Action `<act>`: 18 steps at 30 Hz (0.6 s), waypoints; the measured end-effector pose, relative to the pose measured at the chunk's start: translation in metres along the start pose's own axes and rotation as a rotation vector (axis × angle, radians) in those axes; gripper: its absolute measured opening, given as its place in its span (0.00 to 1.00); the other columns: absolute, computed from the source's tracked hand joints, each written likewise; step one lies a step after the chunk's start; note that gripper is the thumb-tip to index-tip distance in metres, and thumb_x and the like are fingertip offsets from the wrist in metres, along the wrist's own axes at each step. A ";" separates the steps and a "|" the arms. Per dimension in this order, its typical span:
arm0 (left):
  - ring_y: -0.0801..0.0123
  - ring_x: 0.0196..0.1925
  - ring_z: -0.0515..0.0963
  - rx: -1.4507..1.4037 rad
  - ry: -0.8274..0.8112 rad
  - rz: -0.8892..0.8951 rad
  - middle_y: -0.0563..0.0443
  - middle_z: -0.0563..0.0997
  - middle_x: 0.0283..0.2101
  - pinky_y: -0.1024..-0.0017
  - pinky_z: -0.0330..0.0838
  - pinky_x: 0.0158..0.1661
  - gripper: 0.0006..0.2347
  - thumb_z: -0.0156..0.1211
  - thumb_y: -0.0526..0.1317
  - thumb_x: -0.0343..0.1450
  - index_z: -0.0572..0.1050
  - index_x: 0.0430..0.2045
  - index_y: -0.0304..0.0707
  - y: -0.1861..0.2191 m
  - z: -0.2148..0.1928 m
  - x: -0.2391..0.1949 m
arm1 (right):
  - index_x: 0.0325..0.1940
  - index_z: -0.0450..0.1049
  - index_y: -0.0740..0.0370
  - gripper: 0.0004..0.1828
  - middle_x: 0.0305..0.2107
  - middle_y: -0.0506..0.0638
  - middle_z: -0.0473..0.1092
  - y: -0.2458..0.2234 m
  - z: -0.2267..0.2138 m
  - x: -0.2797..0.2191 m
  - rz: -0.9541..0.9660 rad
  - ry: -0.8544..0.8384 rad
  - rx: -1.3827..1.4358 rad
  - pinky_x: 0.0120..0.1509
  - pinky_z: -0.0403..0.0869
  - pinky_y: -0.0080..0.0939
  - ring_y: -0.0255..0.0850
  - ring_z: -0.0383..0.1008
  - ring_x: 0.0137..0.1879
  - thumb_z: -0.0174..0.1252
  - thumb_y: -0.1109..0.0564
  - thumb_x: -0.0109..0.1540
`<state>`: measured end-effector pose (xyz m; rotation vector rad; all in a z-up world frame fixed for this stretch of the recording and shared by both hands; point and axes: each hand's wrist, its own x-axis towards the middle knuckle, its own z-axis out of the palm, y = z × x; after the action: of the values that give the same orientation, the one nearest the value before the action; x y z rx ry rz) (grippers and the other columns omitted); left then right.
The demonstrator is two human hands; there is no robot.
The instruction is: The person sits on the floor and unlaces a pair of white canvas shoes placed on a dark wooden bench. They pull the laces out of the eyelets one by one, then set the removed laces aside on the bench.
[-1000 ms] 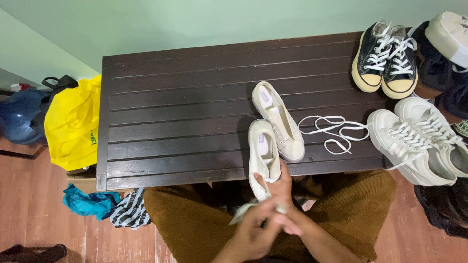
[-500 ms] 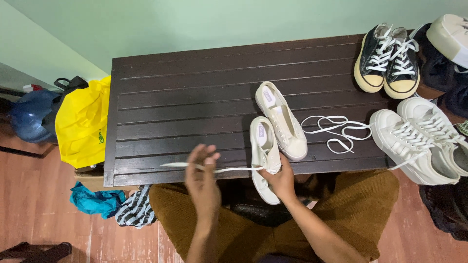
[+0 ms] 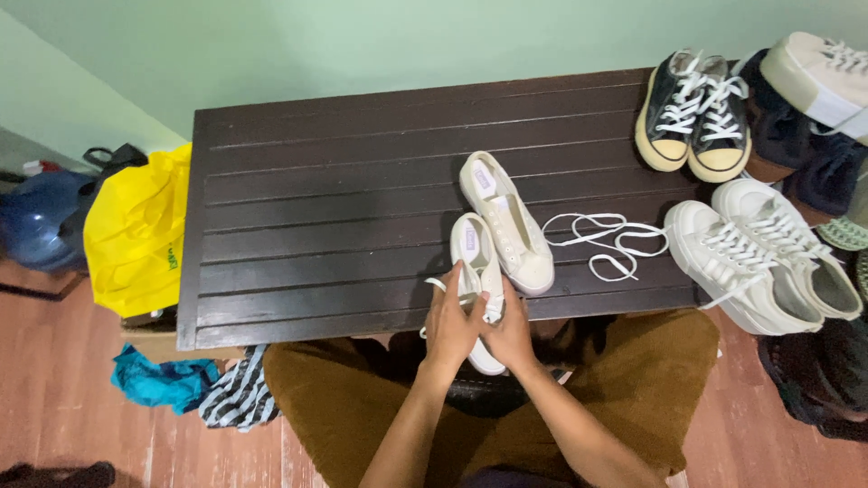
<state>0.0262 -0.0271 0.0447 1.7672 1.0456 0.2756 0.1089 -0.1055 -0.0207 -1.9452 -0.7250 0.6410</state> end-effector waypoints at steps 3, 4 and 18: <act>0.35 0.56 0.72 0.186 0.001 0.045 0.29 0.65 0.60 0.45 0.69 0.52 0.27 0.53 0.47 0.71 0.57 0.65 0.39 -0.011 0.005 0.006 | 0.72 0.50 0.68 0.44 0.64 0.70 0.56 0.015 0.000 0.002 -0.029 -0.043 -0.017 0.74 0.36 0.67 0.65 0.52 0.70 0.59 0.59 0.54; 0.35 0.56 0.72 0.191 -0.004 0.045 0.29 0.65 0.60 0.45 0.69 0.52 0.27 0.53 0.47 0.71 0.57 0.65 0.39 -0.014 0.007 0.007 | 0.72 0.50 0.68 0.44 0.64 0.70 0.56 0.015 -0.001 0.002 -0.025 -0.040 -0.013 0.74 0.36 0.67 0.65 0.52 0.70 0.59 0.59 0.54; 0.42 0.45 0.81 0.216 0.117 -0.035 0.34 0.77 0.51 0.51 0.76 0.43 0.21 0.53 0.49 0.68 0.71 0.51 0.34 -0.025 0.018 0.006 | 0.62 0.69 0.55 0.30 0.48 0.62 0.73 -0.003 -0.008 0.007 0.129 0.062 -0.101 0.63 0.67 0.59 0.58 0.71 0.58 0.61 0.46 0.57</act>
<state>0.0280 -0.0316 0.0130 1.9417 1.2270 0.2541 0.1183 -0.1035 -0.0155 -2.1089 -0.6077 0.6292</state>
